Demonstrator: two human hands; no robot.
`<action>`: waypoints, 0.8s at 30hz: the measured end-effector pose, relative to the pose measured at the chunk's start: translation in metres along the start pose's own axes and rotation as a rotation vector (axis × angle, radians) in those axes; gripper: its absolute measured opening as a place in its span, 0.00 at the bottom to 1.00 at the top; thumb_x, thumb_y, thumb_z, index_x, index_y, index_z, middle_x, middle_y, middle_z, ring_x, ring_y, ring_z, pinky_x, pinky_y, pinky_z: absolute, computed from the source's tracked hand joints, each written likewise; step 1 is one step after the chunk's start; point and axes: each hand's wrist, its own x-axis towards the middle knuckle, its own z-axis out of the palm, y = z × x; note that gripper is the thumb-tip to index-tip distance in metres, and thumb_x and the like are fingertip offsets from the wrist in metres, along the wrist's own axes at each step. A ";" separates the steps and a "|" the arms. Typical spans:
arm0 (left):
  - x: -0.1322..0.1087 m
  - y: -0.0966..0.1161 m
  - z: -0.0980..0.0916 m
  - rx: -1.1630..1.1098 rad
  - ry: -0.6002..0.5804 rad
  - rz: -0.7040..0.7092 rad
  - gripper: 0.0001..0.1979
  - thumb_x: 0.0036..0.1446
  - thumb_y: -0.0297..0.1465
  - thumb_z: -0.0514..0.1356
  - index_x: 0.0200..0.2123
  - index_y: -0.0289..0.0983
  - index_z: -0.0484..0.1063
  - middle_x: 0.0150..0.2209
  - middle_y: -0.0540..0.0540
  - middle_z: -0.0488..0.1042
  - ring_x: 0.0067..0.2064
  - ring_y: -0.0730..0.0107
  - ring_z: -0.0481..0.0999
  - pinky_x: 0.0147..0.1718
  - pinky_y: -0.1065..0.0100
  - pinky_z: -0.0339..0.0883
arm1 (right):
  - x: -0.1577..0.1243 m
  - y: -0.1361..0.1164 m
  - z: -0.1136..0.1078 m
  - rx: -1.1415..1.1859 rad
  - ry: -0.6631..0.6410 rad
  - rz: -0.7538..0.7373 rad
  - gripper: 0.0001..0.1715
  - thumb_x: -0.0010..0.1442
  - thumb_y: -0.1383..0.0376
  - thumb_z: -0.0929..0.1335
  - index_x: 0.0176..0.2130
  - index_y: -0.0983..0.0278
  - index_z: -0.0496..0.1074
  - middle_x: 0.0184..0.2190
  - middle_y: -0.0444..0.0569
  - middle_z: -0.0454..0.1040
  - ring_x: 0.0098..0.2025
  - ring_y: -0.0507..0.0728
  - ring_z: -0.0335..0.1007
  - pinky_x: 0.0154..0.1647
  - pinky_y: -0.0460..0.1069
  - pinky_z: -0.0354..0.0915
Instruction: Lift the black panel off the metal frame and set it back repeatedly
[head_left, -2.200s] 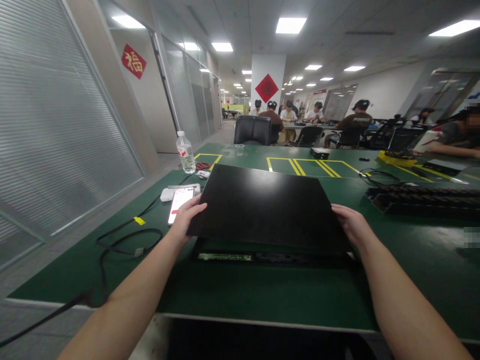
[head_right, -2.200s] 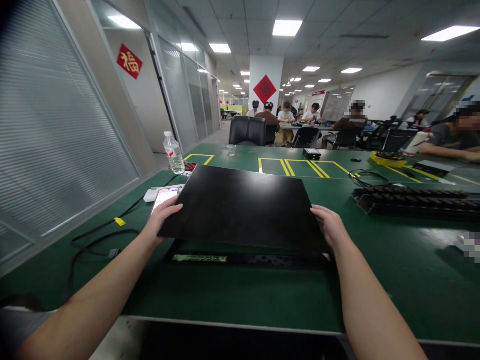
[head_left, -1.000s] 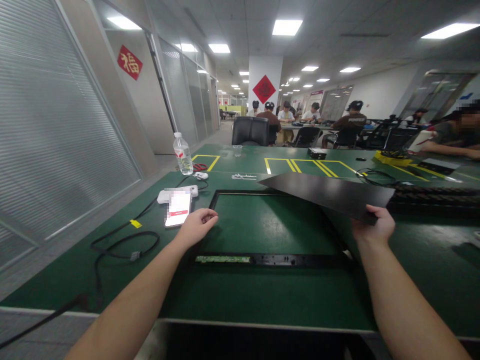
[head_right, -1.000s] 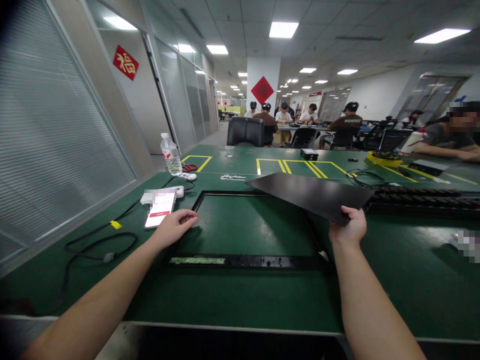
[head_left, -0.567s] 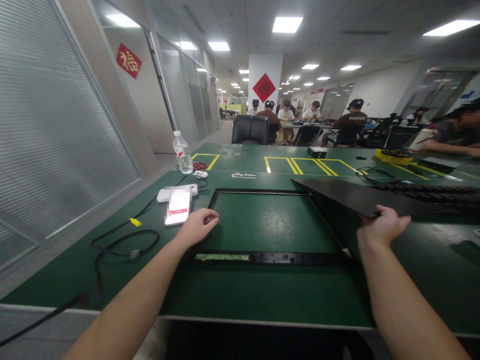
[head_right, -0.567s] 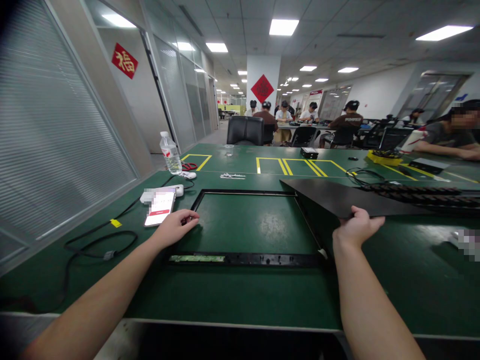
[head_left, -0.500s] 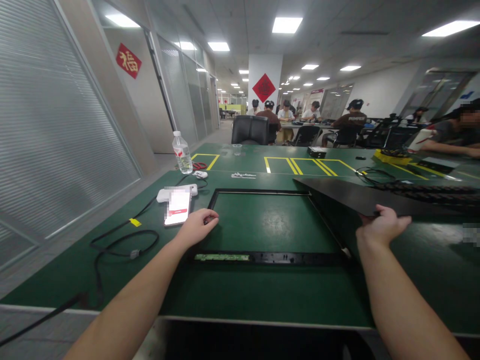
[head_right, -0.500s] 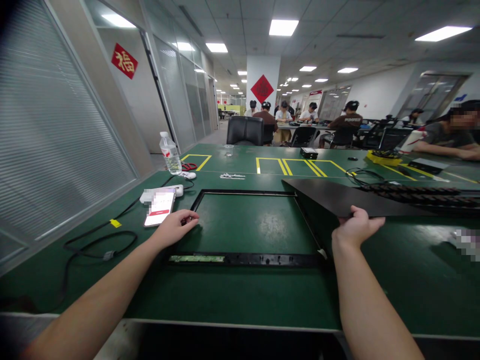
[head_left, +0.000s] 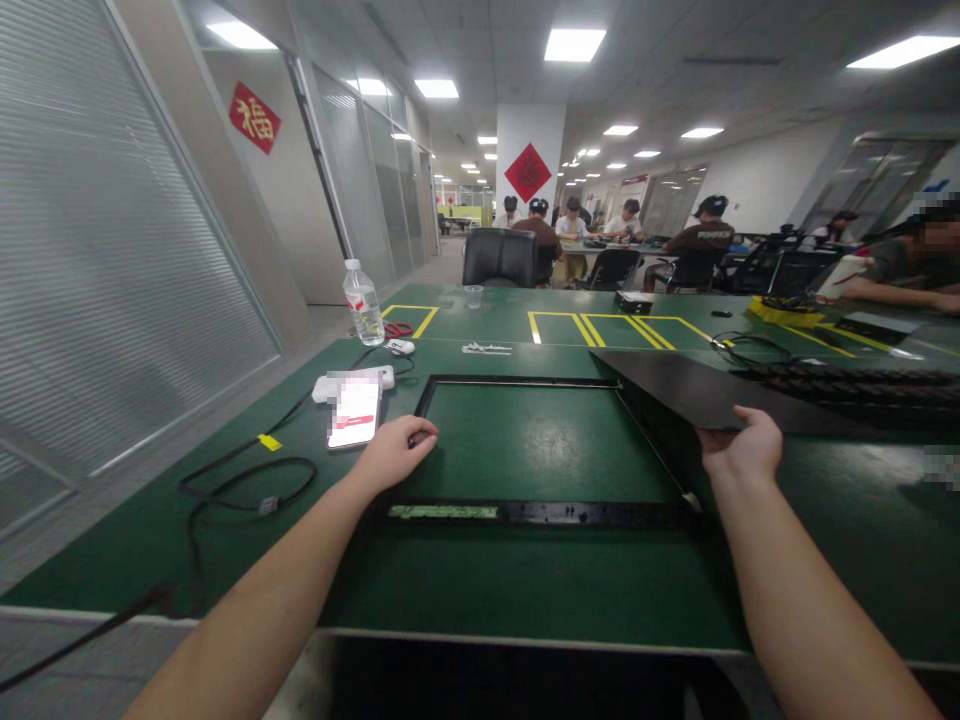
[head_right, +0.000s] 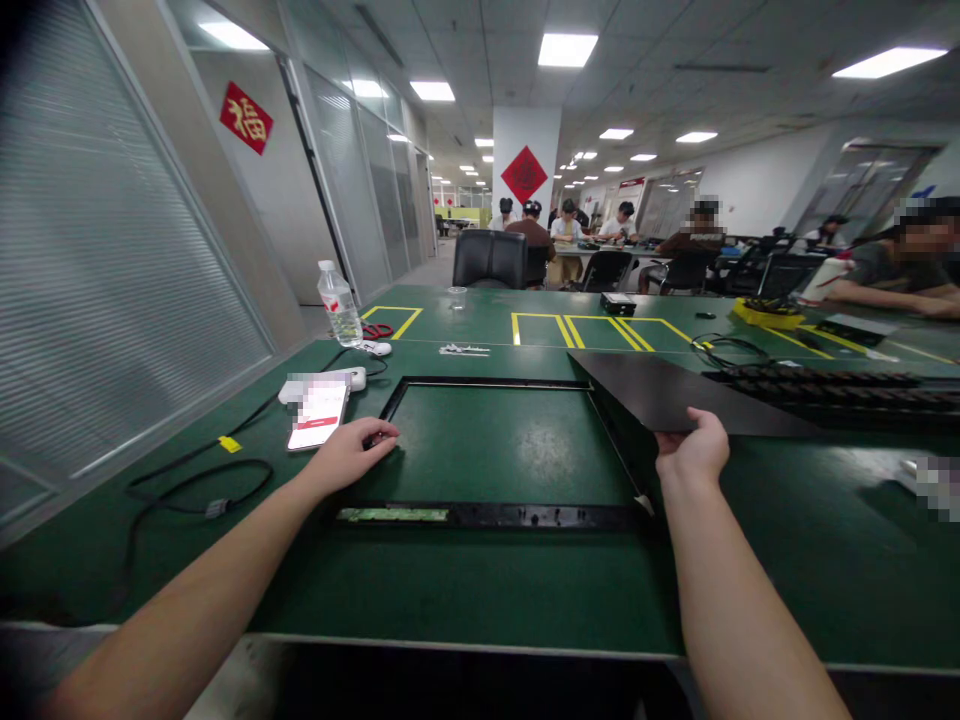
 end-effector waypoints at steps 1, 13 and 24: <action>0.000 0.000 0.000 0.031 -0.016 0.002 0.16 0.54 0.42 0.58 0.36 0.39 0.80 0.39 0.41 0.81 0.40 0.53 0.78 0.42 0.57 0.70 | 0.001 0.000 0.000 0.009 0.035 0.027 0.14 0.46 0.74 0.65 0.36 0.62 0.63 0.30 0.41 0.68 0.26 0.49 0.69 0.23 0.42 0.71; -0.001 0.002 -0.001 0.084 -0.048 -0.005 0.16 0.56 0.41 0.56 0.38 0.38 0.79 0.41 0.42 0.81 0.41 0.55 0.78 0.44 0.57 0.72 | 0.013 0.011 -0.003 -0.052 0.159 0.011 0.13 0.52 0.79 0.65 0.34 0.63 0.65 0.32 0.43 0.71 0.30 0.51 0.73 0.30 0.48 0.75; -0.001 0.001 0.000 0.080 -0.042 0.008 0.16 0.55 0.41 0.57 0.38 0.39 0.79 0.41 0.42 0.81 0.42 0.55 0.79 0.44 0.57 0.72 | 0.023 0.020 -0.007 -0.061 0.148 0.040 0.14 0.51 0.78 0.64 0.35 0.62 0.66 0.30 0.41 0.70 0.29 0.51 0.72 0.29 0.48 0.76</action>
